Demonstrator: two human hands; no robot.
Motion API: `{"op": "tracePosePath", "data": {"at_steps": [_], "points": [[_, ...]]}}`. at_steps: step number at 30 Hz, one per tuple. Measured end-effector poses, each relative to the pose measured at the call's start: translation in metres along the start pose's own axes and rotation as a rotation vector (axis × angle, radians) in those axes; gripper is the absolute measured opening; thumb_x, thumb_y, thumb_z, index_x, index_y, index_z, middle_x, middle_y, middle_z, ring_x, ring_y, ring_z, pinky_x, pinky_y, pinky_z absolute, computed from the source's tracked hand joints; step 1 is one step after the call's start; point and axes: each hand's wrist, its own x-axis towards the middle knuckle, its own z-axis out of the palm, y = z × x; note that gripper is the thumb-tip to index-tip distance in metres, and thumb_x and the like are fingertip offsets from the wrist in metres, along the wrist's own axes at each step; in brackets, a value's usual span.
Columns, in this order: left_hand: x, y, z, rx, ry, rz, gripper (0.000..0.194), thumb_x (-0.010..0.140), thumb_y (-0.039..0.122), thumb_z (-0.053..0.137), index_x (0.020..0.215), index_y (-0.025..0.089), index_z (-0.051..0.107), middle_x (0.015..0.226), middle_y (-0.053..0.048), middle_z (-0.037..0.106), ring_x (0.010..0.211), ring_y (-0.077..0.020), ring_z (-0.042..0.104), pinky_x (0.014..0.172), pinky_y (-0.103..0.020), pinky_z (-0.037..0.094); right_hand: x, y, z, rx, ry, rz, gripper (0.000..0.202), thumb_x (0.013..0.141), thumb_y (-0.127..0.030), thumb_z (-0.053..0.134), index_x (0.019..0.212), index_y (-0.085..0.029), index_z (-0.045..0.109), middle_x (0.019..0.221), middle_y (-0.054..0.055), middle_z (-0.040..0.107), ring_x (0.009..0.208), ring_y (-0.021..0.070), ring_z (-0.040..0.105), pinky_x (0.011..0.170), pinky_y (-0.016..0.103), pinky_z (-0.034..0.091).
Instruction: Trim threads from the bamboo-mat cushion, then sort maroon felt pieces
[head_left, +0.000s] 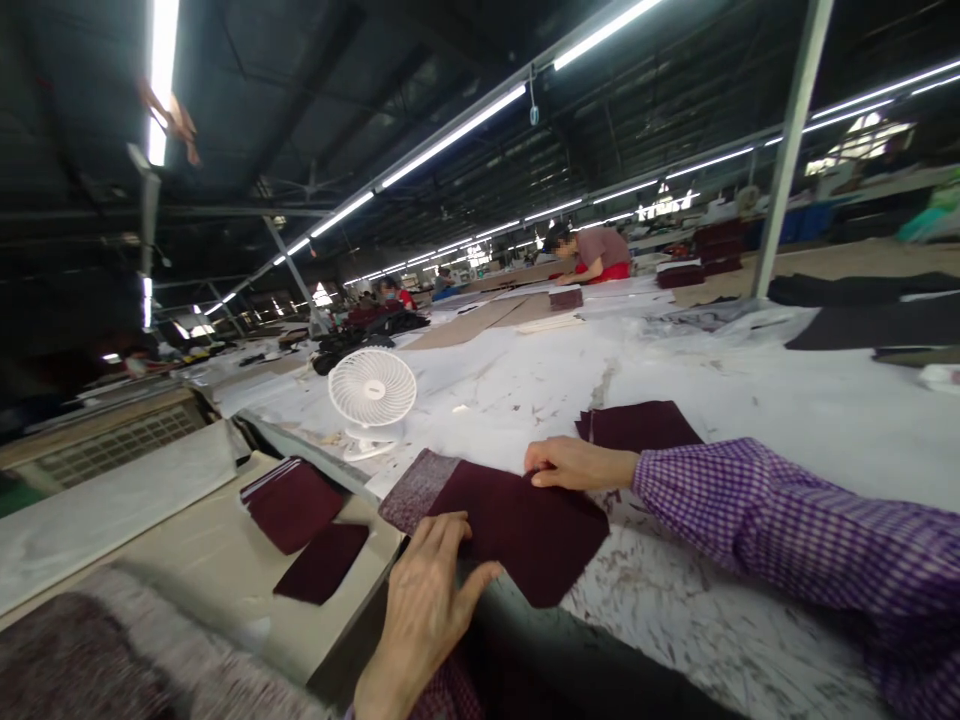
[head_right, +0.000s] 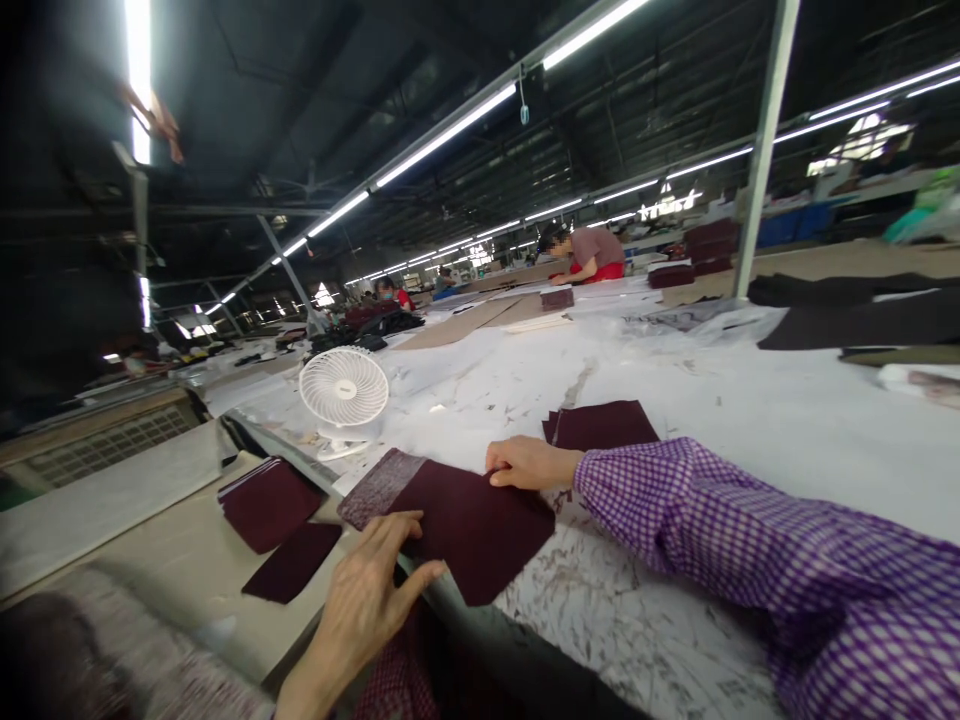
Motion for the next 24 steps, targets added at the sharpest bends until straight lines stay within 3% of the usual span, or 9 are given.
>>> {"op": "tracePosePath", "data": {"at_steps": [4, 8, 12, 14, 17, 19, 21, 24], "points": [[0.001, 0.0, -0.001, 0.015, 0.007, 0.025, 0.034, 0.084, 0.049, 0.055, 0.097, 0.018, 0.054, 0.103, -0.01, 0.065, 0.096, -0.0263, 0.06, 0.078, -0.04, 0.053, -0.003, 0.006, -0.026, 0.138, -0.045, -0.03, 0.009, 0.081, -0.017, 0.056, 0.087, -0.014, 0.062, 0.087, 0.005, 0.063, 0.075, 0.0138, 0.057, 0.068, 0.025, 0.046], [0.002, 0.002, -0.006, -0.026, -0.044, 0.075, 0.021, 0.088, 0.036, 0.054, 0.103, 0.021, 0.056, 0.104, -0.006, 0.065, 0.095, -0.0233, 0.06, 0.079, -0.037, 0.052, -0.022, 0.038, -0.075, 0.232, -0.071, 0.244, 0.016, 0.085, -0.016, 0.047, 0.095, -0.013, 0.058, 0.088, 0.006, 0.065, 0.066, 0.0132, 0.059, 0.055, 0.023, 0.048], [0.005, 0.007, -0.006, -0.1, -0.04, 0.031, 0.015, 0.092, 0.023, 0.045, 0.094, 0.022, 0.06, 0.095, -0.004, 0.065, 0.089, -0.0201, 0.06, 0.078, -0.033, 0.05, -0.04, 0.079, -0.098, -0.1, -0.018, 0.537, 0.027, 0.081, -0.009, 0.051, 0.106, -0.01, 0.06, 0.101, 0.014, 0.065, 0.08, 0.02, 0.064, 0.066, 0.028, 0.051], [0.005, 0.008, -0.003, -0.131, 0.04, -0.079, 0.017, 0.091, 0.02, 0.043, 0.088, 0.021, 0.059, 0.088, -0.004, 0.065, 0.084, -0.0199, 0.061, 0.075, -0.033, 0.049, -0.041, 0.085, -0.098, -0.258, 0.066, 0.552, 0.035, 0.079, -0.01, 0.054, 0.114, -0.005, 0.059, 0.11, 0.021, 0.061, 0.093, 0.0285, 0.062, 0.078, 0.038, 0.049], [0.006, 0.007, 0.0, -0.202, 0.155, -0.296, 0.015, 0.088, 0.024, 0.044, 0.084, 0.018, 0.058, 0.077, -0.003, 0.064, 0.067, -0.0181, 0.061, 0.065, -0.03, 0.047, -0.03, 0.061, -0.089, -0.302, 0.189, 0.345, 0.035, 0.086, -0.017, 0.048, 0.118, -0.011, 0.06, 0.116, 0.017, 0.061, 0.105, 0.0283, 0.058, 0.087, 0.039, 0.043], [0.007, 0.005, -0.001, -0.244, 0.158, -0.367, 0.016, 0.087, 0.026, 0.045, 0.083, 0.018, 0.057, 0.073, -0.002, 0.064, 0.06, -0.0166, 0.059, 0.061, -0.029, 0.046, -0.017, 0.029, -0.079, -0.202, 0.146, 0.117, 0.032, 0.09, -0.021, 0.044, 0.117, -0.019, 0.061, 0.103, 0.008, 0.068, 0.094, 0.0199, 0.062, 0.082, 0.029, 0.044], [0.007, 0.005, -0.003, -0.268, 0.136, -0.373, 0.017, 0.086, 0.027, 0.044, 0.082, 0.018, 0.058, 0.073, -0.002, 0.064, 0.062, -0.0166, 0.059, 0.061, -0.028, 0.045, -0.002, -0.005, -0.066, -0.083, 0.004, -0.061, 0.038, 0.088, -0.021, 0.047, 0.125, -0.023, 0.056, 0.088, 0.003, 0.071, 0.073, 0.0151, 0.063, 0.071, 0.025, 0.044], [0.006, 0.006, -0.006, -0.29, 0.1, -0.358, 0.018, 0.085, 0.025, 0.043, 0.081, 0.018, 0.058, 0.075, -0.002, 0.064, 0.069, -0.0176, 0.061, 0.064, -0.028, 0.044, 0.018, -0.039, -0.046, -0.137, -0.02, -0.191, 0.038, 0.087, -0.024, 0.052, 0.124, -0.026, 0.057, 0.085, 0.002, 0.071, 0.076, 0.0168, 0.064, 0.065, 0.024, 0.04]]}}
